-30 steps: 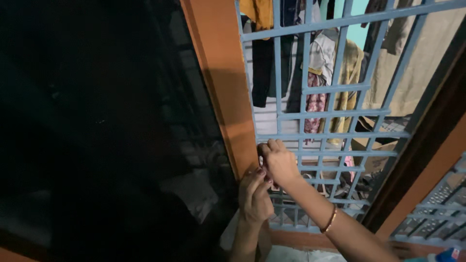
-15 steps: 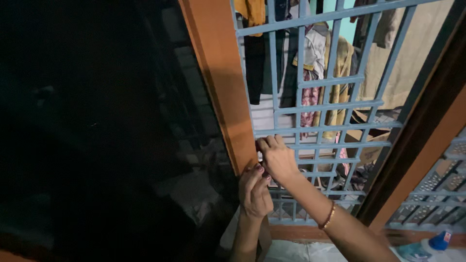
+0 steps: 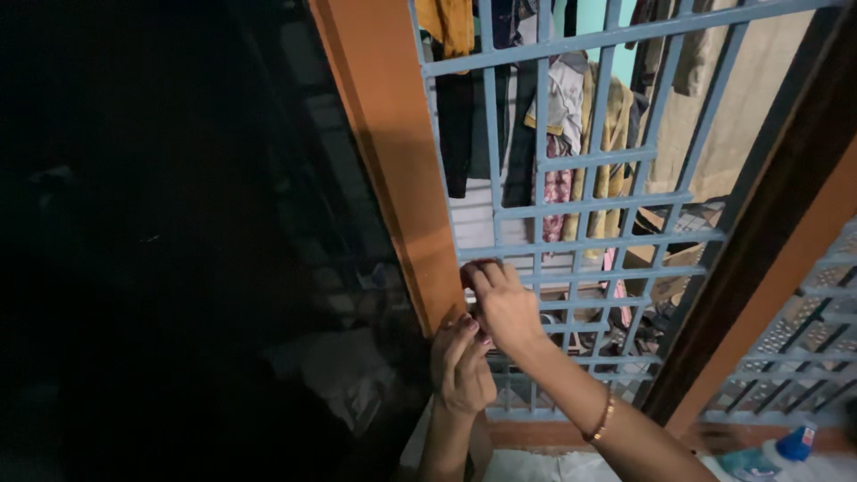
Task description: The person cleans the metal grills of a window using a cloth and a spray bottle, wiping the horizontal and vertical bars across the frame.
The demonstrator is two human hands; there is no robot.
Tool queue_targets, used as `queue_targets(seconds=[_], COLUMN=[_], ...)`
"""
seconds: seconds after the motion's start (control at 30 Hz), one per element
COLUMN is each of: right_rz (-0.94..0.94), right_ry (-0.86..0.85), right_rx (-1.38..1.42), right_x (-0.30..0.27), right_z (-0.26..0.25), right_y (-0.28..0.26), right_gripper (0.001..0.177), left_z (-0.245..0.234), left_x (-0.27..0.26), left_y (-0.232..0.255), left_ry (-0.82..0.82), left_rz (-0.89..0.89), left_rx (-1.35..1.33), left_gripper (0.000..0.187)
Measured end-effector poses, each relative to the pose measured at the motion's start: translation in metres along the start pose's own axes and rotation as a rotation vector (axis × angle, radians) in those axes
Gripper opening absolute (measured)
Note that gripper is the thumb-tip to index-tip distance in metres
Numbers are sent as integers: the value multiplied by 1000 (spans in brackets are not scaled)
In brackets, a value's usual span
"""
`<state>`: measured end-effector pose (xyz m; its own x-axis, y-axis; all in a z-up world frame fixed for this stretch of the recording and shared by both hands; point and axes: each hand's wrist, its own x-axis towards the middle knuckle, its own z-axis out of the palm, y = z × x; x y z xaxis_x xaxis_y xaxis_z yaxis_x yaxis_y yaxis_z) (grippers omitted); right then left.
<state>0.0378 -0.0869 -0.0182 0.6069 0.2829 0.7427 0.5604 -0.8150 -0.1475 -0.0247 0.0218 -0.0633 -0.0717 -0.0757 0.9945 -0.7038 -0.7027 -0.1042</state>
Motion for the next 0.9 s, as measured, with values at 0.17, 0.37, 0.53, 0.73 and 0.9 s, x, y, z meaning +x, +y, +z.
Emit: queue_targets(seconds=[0.17, 0.37, 0.53, 0.73, 0.9], right_rz=[-11, 12, -18, -62, -39], right_ry=[-88, -60, -7, -6, -149], right_rx=[40, 28, -98, 40, -93], right_x=[-1, -7, 7, -11, 15], right_z=[-14, -8, 21, 1, 11], right_y=[4, 9, 3, 8, 5], right_gripper=[56, 44, 34, 40, 38], left_z=[-2, 0, 1, 3, 1], left_x=[-5, -4, -6, -8, -5], left_y=[2, -1, 1, 1, 1], left_ry=[-39, -21, -29, -32, -62], left_rz=[-17, 3, -10, -20, -15], left_rx=[66, 5, 91, 121, 149], left_gripper=[20, 21, 22, 24, 22])
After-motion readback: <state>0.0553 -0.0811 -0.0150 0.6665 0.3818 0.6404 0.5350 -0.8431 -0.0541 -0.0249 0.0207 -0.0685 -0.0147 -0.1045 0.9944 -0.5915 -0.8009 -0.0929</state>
